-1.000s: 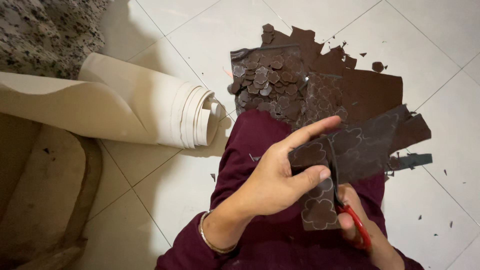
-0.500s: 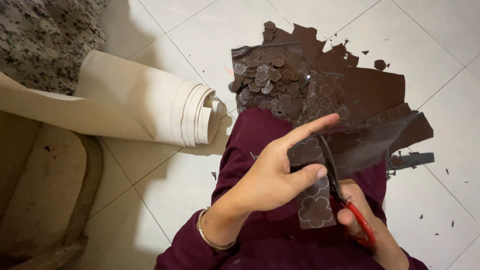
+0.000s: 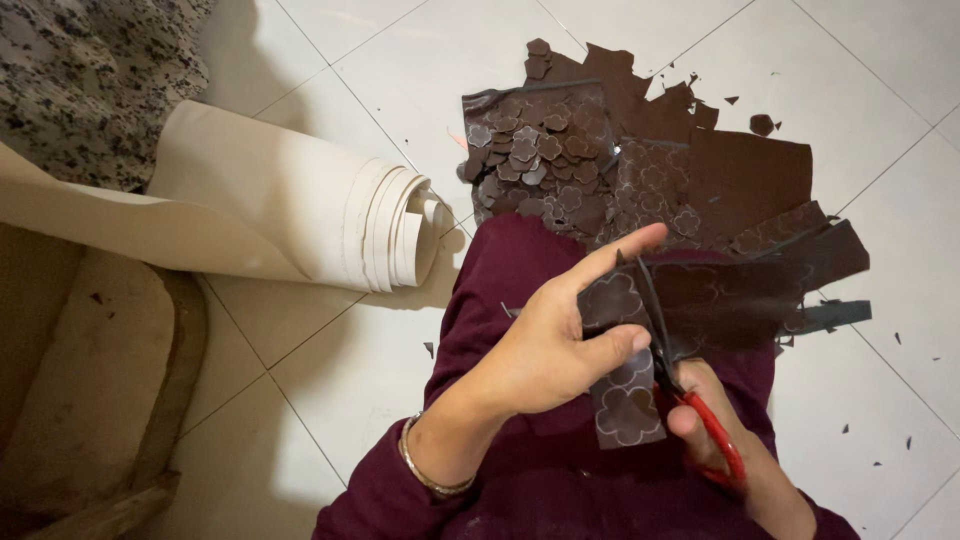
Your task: The person sits on the floor and uses red-handled scissors to cut cloud-shaped pieces from a sheet of dark brown patterned material. The person repeatedly cuts along the outlines and places the finished shapes onto a growing pile on the floor.
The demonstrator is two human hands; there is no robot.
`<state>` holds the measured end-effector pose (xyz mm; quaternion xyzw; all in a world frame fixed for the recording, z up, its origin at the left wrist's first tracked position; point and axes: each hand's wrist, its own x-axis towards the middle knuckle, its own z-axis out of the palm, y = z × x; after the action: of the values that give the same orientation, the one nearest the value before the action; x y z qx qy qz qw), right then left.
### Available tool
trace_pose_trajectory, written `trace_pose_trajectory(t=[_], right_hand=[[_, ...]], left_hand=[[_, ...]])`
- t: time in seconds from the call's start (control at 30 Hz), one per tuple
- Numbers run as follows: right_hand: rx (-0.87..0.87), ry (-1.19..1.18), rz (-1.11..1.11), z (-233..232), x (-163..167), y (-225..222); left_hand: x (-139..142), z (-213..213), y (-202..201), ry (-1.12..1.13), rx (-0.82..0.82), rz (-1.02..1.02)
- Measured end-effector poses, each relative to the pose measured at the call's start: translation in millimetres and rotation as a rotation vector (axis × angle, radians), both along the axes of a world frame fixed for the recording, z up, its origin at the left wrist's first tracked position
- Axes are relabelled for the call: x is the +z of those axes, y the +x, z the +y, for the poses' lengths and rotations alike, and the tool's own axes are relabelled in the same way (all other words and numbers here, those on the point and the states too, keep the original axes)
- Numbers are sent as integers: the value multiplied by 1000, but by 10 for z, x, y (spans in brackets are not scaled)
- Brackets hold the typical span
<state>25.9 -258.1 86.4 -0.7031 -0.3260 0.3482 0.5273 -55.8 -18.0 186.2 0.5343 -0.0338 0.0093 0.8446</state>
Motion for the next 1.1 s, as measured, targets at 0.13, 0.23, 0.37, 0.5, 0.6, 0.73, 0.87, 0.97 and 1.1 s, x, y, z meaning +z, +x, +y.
trace_pose_trajectory(t=[0.13,0.23,0.37,0.5,0.6,0.73,0.87,0.97,1.1], right_hand=[[-16,-43,22,-83,-195,35],[1,-45,-5,-132,-273,53],[-17,-12,26,-125,-280,29],[-57,-47,73,-96,-312,13],[-94,-86,110,-113,-378,31],[-110,-91,163,-151,-483,73],[-86,-64,158,-143,-600,121],[-110,-98,204,-119,-681,149],[-116,-103,207,-89,-732,194]], left_hand=[[-5,11,25,-1,10,9],[-16,4,29,-20,2,7],[-52,3,35,-51,-7,31],[-107,5,47,-11,7,31],[-166,4,60,-96,-9,43],[-248,1,100,-37,33,53],[-311,13,134,-57,44,86],[-382,35,170,-61,39,108],[-601,18,216,-33,68,175]])
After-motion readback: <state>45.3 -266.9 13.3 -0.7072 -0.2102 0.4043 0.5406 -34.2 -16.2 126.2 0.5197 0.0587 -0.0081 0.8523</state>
